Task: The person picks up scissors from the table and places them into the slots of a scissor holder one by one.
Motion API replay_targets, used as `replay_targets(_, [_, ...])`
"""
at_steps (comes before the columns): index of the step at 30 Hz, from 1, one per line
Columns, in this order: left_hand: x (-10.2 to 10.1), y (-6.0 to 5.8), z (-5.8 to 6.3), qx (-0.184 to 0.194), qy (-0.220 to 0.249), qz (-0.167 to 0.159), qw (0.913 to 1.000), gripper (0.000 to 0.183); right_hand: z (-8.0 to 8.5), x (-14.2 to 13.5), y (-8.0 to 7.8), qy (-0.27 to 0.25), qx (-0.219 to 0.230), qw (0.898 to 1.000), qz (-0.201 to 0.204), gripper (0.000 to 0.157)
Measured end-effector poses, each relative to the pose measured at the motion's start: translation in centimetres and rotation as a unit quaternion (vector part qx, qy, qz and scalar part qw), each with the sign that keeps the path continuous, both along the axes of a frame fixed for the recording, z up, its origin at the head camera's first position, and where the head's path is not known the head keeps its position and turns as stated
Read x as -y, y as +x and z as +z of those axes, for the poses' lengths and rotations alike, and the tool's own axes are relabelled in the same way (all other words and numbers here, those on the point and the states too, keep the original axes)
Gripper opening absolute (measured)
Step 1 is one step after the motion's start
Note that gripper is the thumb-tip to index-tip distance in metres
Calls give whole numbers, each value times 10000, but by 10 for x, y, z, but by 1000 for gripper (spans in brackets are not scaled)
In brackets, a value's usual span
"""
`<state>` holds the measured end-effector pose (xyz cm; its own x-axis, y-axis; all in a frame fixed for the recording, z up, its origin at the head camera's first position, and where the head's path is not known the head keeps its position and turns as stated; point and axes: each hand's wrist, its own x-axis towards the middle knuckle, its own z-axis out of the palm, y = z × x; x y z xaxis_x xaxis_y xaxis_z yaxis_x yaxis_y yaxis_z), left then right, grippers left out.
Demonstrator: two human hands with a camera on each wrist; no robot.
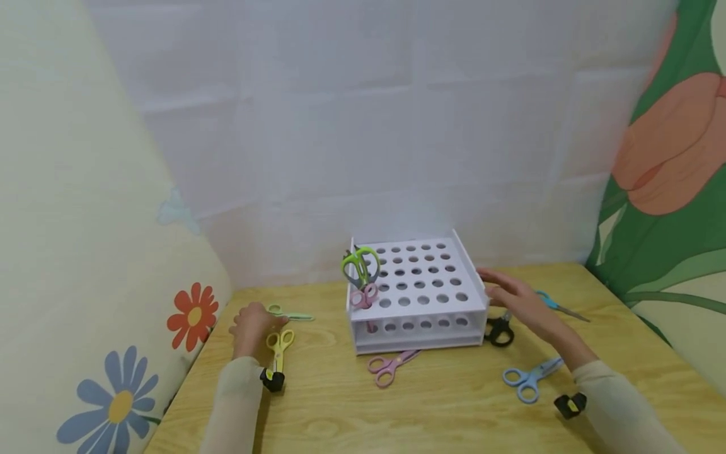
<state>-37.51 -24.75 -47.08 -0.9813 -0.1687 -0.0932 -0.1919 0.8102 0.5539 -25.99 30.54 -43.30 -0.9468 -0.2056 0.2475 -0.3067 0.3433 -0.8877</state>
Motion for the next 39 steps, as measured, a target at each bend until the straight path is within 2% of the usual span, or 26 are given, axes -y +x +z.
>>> replay_targets(6, [9, -1, 0, -30, 340, -175, 9993, 36, 5, 1, 4, 27, -14, 10000, -19, 55])
replay_targets(7, [10, -1, 0, -48, 494, -187, 9986, 34, 5, 1, 4, 31, -27, 10000, 7, 55])
replay_targets(9, [13, 0, -1, 40, 1142, -141, 9933, 32, 6, 2, 5, 27, -33, 10000, 43, 56])
replay_targets(10, [13, 0, -2, 54, 1556, -146, 9877, 34, 6, 2, 6, 25, -26, 10000, 39, 56])
replay_targets(11, [14, -1, -2, 122, 2102, -140, 9775, 37, 5, 1, 6, 35, -24, 10000, 33, 56])
replay_targets(13, [17, -1, -2, 206, 2906, -130, 9565, 47, 5, 1, 6, 49, -6, 10000, -12, 56])
replay_targets(14, [18, -2, -2, 251, 3159, -163, 9483, 53, 4, 1, 6, 44, 23, 10000, -42, 57])
replay_targets(15, [19, -3, -1, 257, 3198, -265, 9468, 57, 4, 1, 7, 57, 42, 10000, -61, 57])
replay_targets(18, [24, -8, 3, 148, 2612, -530, 9637, 64, 4, 0, 7, 61, 78, 9999, -89, 58])
replay_targets(21, [24, -13, 9, 91, 2287, -665, 9712, 61, 4, 1, 7, 60, 65, 9999, -56, 58])
replay_targets(22, [24, -14, 11, 60, 2282, -708, 9710, 58, 4, 1, 7, 54, 56, 10000, -40, 58])
replay_targets(25, [21, -16, 15, 0, 2608, -732, 9626, 50, 4, 1, 7, 44, 32, 10000, -1, 58])
replay_targets(32, [10, -19, 25, -502, 2900, -1111, 9492, 38, 2, 0, 5, -23, -11, 10000, 96, 56])
replay_targets(36, [5, -19, 34, -750, 2789, -1250, 9492, 37, 2, -1, 4, -17, 3, 10000, 88, 56])
replay_targets(39, [1, -16, 41, -887, 2582, -1306, 9531, 40, 1, -1, 3, -7, 12, 10000, 61, 56])
